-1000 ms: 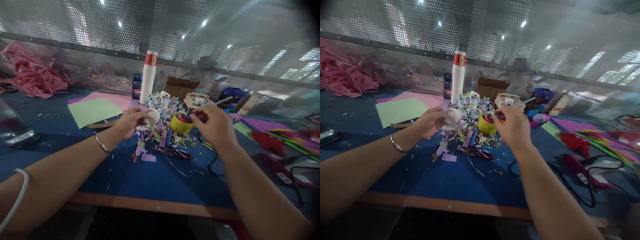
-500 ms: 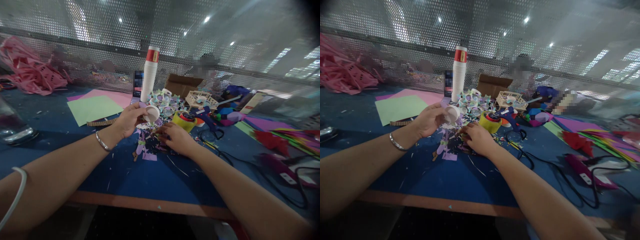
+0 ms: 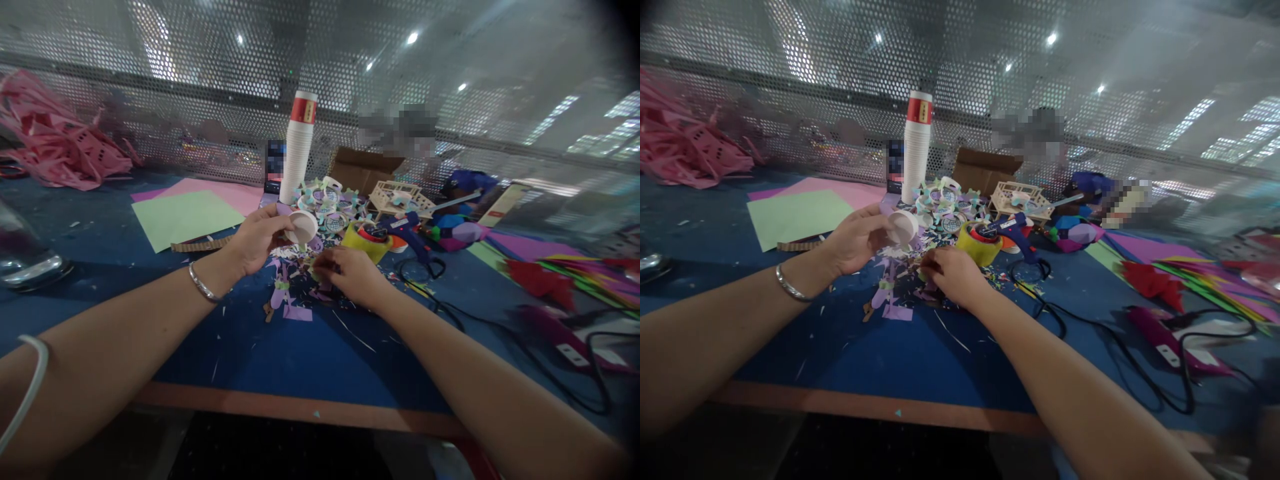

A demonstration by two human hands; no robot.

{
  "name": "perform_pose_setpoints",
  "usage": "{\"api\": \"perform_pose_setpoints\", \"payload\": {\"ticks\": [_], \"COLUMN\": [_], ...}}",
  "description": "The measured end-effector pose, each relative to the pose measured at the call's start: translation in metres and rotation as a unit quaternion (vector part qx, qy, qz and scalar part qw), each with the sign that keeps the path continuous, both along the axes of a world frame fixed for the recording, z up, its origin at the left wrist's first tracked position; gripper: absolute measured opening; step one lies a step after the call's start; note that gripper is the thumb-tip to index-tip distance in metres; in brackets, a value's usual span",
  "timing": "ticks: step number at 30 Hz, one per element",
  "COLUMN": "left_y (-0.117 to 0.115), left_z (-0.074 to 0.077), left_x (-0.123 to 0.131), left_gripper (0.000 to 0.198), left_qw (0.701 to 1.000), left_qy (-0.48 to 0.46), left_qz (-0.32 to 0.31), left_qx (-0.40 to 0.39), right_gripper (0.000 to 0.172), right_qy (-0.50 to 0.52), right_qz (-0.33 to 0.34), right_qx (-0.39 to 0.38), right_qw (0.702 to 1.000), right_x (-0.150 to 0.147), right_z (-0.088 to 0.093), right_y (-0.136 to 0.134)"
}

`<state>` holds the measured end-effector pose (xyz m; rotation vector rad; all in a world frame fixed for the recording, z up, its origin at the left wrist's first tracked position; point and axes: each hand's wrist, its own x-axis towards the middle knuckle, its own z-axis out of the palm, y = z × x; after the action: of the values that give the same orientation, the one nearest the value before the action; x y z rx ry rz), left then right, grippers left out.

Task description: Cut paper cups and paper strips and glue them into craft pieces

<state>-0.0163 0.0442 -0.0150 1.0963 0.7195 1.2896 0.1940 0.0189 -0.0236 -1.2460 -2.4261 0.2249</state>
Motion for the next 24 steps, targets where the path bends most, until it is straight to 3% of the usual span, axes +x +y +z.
{"api": "perform_pose_setpoints", "payload": {"ticks": [3, 7, 14, 24], "left_y": [0.0, -0.002, -0.001, 0.001], "left_z": [0.001, 0.005, 0.004, 0.003], "left_x": [0.0, 0.002, 0.001, 0.0], "left_gripper": [0.016, 0.014, 0.011, 0.015], "left_qw": [1.0, 1.0, 1.0, 1.0], "left_qy": [-0.002, -0.005, -0.008, -0.006], "left_qz": [0.005, 0.014, 0.008, 0.005], "left_qx": [-0.002, -0.007, 0.009, 0.013], "right_gripper": [0.01, 0.014, 0.017, 0.013], "right_qy": [0.004, -0.008, -0.026, -0.058], "right_qz": [0.012, 0.086, 0.149, 0.152], "right_qx": [0.026, 0.067, 0.061, 0.057], "right_qw": [1.0, 0.994, 0.987, 0.985], "right_x": [-0.004, -0.015, -0.037, -0.045], "right_z": [0.002, 0.001, -0.007, -0.008], "right_y": [-0.004, -0.011, -0.014, -0.017]}}
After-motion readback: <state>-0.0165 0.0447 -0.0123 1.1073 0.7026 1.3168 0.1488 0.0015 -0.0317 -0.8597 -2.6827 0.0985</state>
